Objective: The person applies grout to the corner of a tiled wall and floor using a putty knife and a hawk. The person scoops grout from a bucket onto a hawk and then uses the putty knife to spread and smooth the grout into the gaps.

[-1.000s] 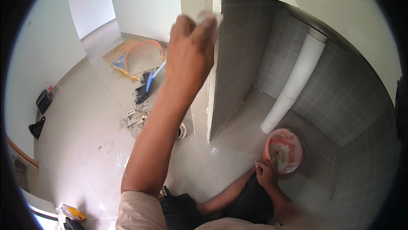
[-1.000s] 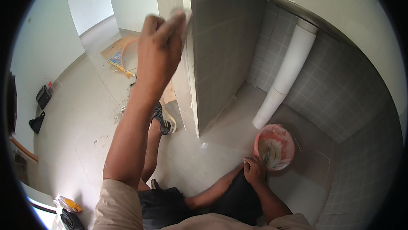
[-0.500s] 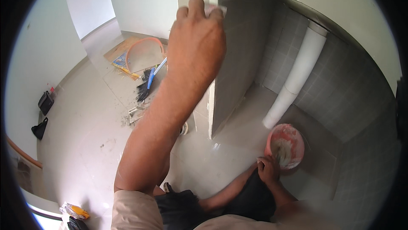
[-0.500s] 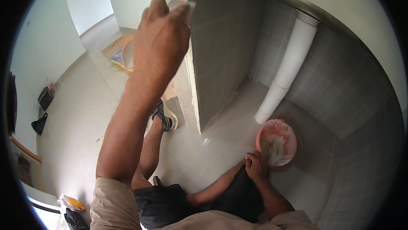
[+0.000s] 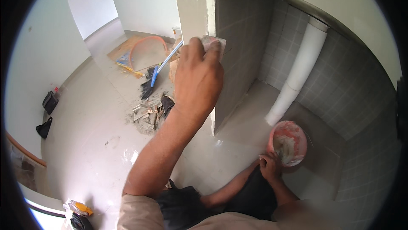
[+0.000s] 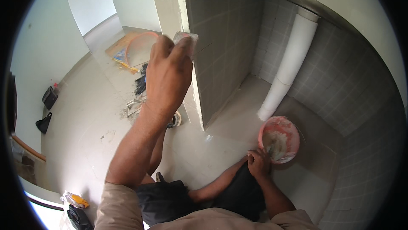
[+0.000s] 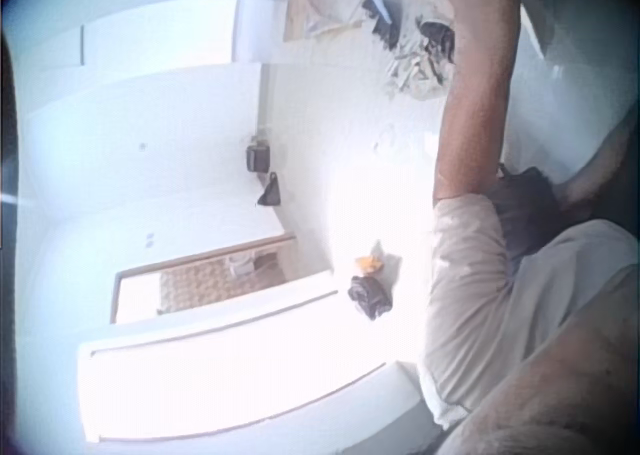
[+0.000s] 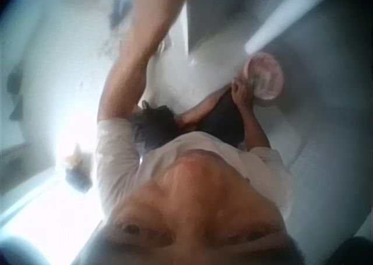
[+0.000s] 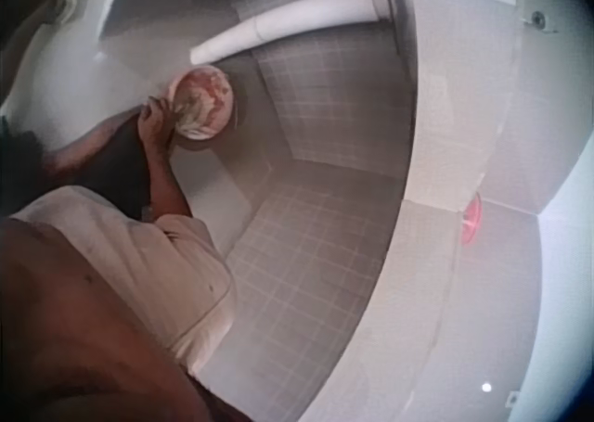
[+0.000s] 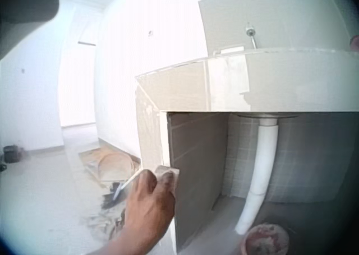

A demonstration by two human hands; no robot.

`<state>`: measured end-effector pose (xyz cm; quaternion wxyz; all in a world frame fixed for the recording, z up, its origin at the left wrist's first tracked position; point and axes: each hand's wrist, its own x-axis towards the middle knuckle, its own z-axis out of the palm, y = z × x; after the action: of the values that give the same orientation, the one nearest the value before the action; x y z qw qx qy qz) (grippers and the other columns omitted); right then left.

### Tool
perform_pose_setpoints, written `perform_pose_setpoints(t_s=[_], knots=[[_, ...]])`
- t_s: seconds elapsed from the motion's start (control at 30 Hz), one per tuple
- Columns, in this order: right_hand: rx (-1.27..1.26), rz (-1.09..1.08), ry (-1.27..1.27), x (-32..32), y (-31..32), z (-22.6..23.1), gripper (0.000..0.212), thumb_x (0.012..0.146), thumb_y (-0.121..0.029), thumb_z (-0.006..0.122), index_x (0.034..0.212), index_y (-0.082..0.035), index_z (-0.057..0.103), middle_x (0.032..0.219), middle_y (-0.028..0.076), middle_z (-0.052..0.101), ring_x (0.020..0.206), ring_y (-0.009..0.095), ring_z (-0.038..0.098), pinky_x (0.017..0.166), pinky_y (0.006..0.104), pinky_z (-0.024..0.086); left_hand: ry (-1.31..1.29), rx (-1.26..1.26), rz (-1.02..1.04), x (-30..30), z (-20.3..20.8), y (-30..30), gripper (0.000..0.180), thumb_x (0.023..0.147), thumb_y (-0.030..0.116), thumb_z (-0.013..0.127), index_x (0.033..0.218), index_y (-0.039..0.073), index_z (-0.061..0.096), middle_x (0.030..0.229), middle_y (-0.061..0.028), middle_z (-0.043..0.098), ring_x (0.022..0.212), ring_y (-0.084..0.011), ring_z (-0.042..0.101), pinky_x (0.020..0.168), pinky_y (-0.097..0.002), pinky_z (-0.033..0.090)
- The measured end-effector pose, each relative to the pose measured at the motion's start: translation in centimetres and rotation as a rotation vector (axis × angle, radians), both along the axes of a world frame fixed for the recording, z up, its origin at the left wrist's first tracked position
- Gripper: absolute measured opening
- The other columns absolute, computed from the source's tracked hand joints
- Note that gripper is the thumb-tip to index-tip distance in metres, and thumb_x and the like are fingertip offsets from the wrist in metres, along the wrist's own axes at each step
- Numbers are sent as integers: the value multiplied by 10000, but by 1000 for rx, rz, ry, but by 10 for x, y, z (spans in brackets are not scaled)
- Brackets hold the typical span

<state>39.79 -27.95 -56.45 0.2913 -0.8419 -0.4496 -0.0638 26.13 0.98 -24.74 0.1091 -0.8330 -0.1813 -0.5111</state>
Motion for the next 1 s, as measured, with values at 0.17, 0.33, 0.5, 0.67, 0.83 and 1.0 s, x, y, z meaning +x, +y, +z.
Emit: perform_pose_setpoints(t_s=[0.17, 0.33, 0.5, 0.67, 0.83, 1.0], knots=[[-2, -13, -35, -4, 3, 4, 154, 863, -153, 674, 966, -77, 759, 970, 157, 699, 995, 395, 640, 898, 493, 534, -367, -181, -211, 11, -7, 26, 322, 875, -24, 640, 1191, 34, 672, 953, -153, 545, 858, -329, 590, 734, -432, 500], [0, -4, 1, -3, 4, -3, 154, 868, -152, 669, 965, -72, 757, 988, 162, 708, 1003, 398, 643, 931, 492, 533, -392, -105, -160, 29, -21, 34, 287, 921, 0, 648, 1206, 19, 667, 930, -150, 533, 817, -315, 573, 727, -429, 496], [28, 11, 0, 2, 1, -2, 159, 867, -151, 669, 971, -71, 759, 967, 161, 708, 990, 400, 645, 929, 499, 531, -387, -287, -228, 13, -49, 26, 277, 934, 19, 688, 1210, 5, 706, 881, -135, 563, 785, -262, 576, 724, -362, 498], [-14, 0, 33, -1, 4, 0, 172, 871, -146, 663, 990, -72, 763, 980, 161, 707, 1022, 409, 639, 947, 504, 515, -420, 84, -161, 12, 18, 56, 356, 898, -6, 665, 1235, 102, 703, 919, -121, 546, 803, -280, 569, 718, -385, 502], [-13, -3, 49, -3, 4, 3, 173, 877, -142, 658, 998, -75, 761, 1008, 157, 710, 1044, 405, 636, 956, 502, 510, -314, 192, -155, 25, -1, 66, 408, 861, -6, 667, 1250, 117, 686, 963, -120, 519, 834, -288, 550, 732, -397, 500], [-25, 20, 40, 2, 2, 0, 169, 882, -140, 660, 1005, -71, 754, 1015, 158, 710, 1052, 406, 634, 986, 499, 503, -454, -58, -73, 20, -34, 60, 291, 920, 16, 691, 1201, 83, 725, 886, -121, 554, 760, -261, 581, 671, -368, 508]])
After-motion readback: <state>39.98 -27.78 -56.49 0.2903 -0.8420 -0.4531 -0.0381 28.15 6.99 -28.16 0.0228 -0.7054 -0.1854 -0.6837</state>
